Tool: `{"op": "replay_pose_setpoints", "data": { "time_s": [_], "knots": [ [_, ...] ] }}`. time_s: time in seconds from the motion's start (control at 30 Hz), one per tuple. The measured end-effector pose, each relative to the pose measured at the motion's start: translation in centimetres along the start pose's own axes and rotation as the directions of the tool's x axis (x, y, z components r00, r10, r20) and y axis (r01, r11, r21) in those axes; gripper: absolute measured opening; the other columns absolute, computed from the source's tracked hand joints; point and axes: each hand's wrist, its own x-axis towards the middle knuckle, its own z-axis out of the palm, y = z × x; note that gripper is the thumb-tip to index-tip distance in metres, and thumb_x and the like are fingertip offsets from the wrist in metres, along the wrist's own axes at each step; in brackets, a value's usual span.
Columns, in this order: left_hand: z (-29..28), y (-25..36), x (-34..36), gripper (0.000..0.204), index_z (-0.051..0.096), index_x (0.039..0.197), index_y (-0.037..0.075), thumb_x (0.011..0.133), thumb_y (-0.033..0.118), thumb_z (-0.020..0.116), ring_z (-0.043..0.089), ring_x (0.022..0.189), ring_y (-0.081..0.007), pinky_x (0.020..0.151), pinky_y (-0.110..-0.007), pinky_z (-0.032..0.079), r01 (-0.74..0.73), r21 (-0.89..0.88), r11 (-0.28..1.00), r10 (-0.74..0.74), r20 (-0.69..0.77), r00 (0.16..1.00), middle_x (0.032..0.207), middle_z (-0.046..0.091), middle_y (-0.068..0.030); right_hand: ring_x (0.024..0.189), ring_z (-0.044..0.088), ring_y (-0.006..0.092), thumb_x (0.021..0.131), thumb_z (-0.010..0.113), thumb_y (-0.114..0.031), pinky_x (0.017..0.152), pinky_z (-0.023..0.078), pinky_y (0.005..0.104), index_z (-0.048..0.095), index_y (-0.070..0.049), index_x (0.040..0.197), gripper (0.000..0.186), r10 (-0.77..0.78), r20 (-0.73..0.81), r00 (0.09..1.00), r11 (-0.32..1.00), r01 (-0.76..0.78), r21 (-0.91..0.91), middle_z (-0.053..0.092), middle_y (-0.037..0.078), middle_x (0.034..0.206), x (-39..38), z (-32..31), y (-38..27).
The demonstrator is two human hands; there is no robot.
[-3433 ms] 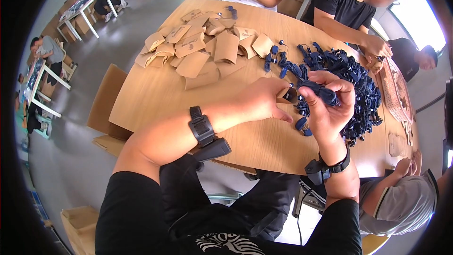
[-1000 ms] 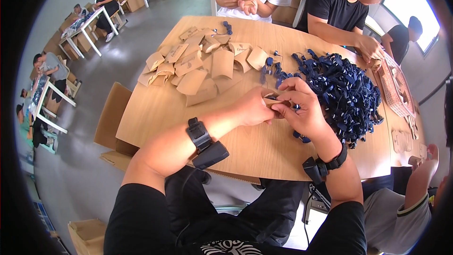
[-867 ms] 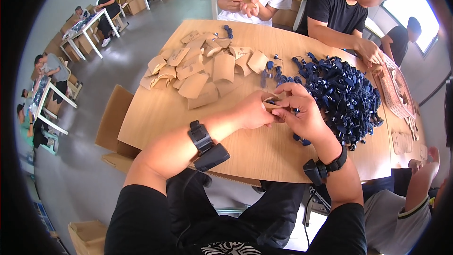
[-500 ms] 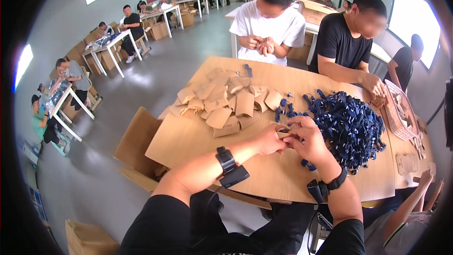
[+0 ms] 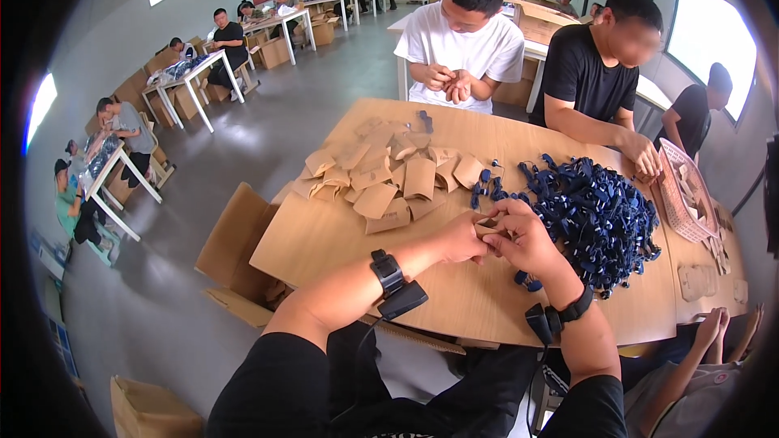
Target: Packaging small blue plastic components into brown cardboard envelopes.
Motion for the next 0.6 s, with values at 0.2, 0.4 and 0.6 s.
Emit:
{"op": "replay_pose_setpoints", "data": {
  "time_s": [0.2, 0.4, 0.6],
  "knots": [
    [0.6, 1.0, -0.5, 0.021, 0.065, 0.102, 0.002, 0.084, 0.014, 0.069, 0.061, 0.061, -0.0103, 0.054, -0.024, 0.048, 0.024, 0.01, 1.0, -0.023, -0.029, 0.999, 0.078, 0.065, -0.0028, 0.092, 0.058, 0.0312, 0.068, 0.077, -0.005, 0.078, 0.048, 0.0369, 0.07, 0.0, 0.074, 0.011, -0.017, 0.004, 1.0, 0.999, 0.017, -0.039, 0.062, 0.012, 0.101, -0.1, -0.2, -0.2],
    [1.0, 1.0, -0.7, 0.044, 0.054, 0.118, -0.007, 0.082, 0.012, 0.07, 0.062, 0.06, -0.0127, 0.056, -0.025, 0.05, 0.075, 0.008, 0.997, -0.074, -0.07, 0.995, 0.082, 0.067, -0.0075, 0.086, 0.059, 0.0309, 0.063, 0.08, -0.009, 0.074, 0.05, 0.0377, 0.069, -0.002, 0.072, 0.015, -0.054, -0.043, 0.998, 0.964, 0.041, -0.262, 0.062, 0.011, 0.092, -0.2, -0.8, -1.9],
    [0.7, 1.0, -0.4, 0.057, 0.046, 0.129, -0.008, 0.082, 0.013, 0.072, 0.062, 0.059, -0.0136, 0.056, -0.026, 0.051, 0.145, 0.102, 0.984, -0.131, -0.132, 0.983, 0.084, 0.068, -0.0105, 0.085, 0.06, 0.0325, 0.064, 0.079, -0.006, 0.075, 0.049, 0.04, 0.066, -0.001, 0.068, 0.014, -0.085, -0.073, 0.994, 0.984, 0.071, -0.166, 0.063, 0.013, 0.094, -0.1, -0.1, -0.7]
  ]
}}
